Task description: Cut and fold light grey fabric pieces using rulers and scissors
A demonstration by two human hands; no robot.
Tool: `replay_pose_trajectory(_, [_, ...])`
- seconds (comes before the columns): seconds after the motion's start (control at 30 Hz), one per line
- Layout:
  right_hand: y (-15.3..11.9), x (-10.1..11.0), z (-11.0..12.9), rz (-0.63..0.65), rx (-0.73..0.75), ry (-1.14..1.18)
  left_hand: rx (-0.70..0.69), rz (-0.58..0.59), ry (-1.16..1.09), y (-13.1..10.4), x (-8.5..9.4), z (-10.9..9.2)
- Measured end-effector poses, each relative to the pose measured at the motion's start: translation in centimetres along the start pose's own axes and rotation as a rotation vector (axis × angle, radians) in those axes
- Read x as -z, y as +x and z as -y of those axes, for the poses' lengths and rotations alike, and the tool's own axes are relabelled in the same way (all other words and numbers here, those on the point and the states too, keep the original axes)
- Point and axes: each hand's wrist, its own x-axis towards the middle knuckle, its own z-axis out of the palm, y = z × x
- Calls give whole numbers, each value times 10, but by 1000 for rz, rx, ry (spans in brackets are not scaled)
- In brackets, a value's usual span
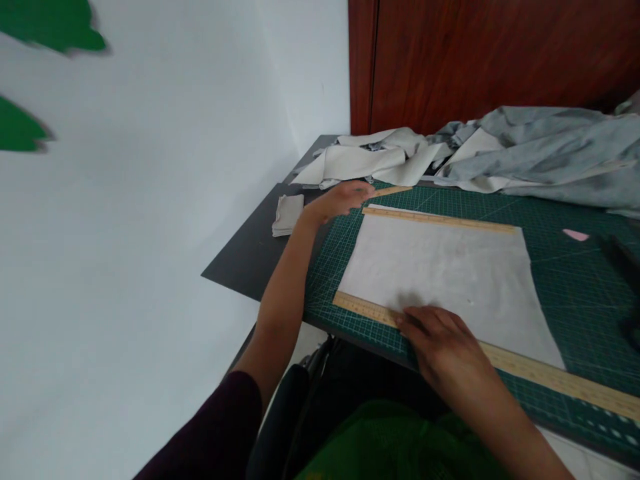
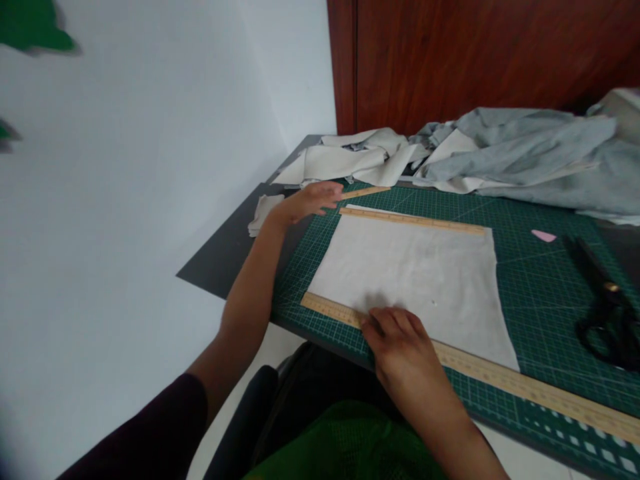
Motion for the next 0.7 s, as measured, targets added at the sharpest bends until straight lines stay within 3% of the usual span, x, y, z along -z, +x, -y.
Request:
replay_pose_trajectory(0.17, [0, 0, 0, -9, 17, -29, 138, -273, -162, -13, 23, 2])
replay_pose_trajectory(0.3, [1, 1, 0, -9, 27, -43, 124, -246, -192, -8, 16, 2])
replay_pose_trajectory(0.4, [2, 2, 0, -5, 24, -39, 36, -169, -159, 2, -7, -2])
replay_pose_trajectory(0.5, [2, 3, 1, 13, 23, -35, -97, -85, -134, 14, -46, -9])
replay_pose_trajectory(0.6, [2, 3, 1, 28, 30, -42, -227, 185, -157, 20, -87, -12])
replay_pose_trajectory(0.7, [3, 4, 1, 29, 29, -38, -304, 323, -64, 18, -112, -10])
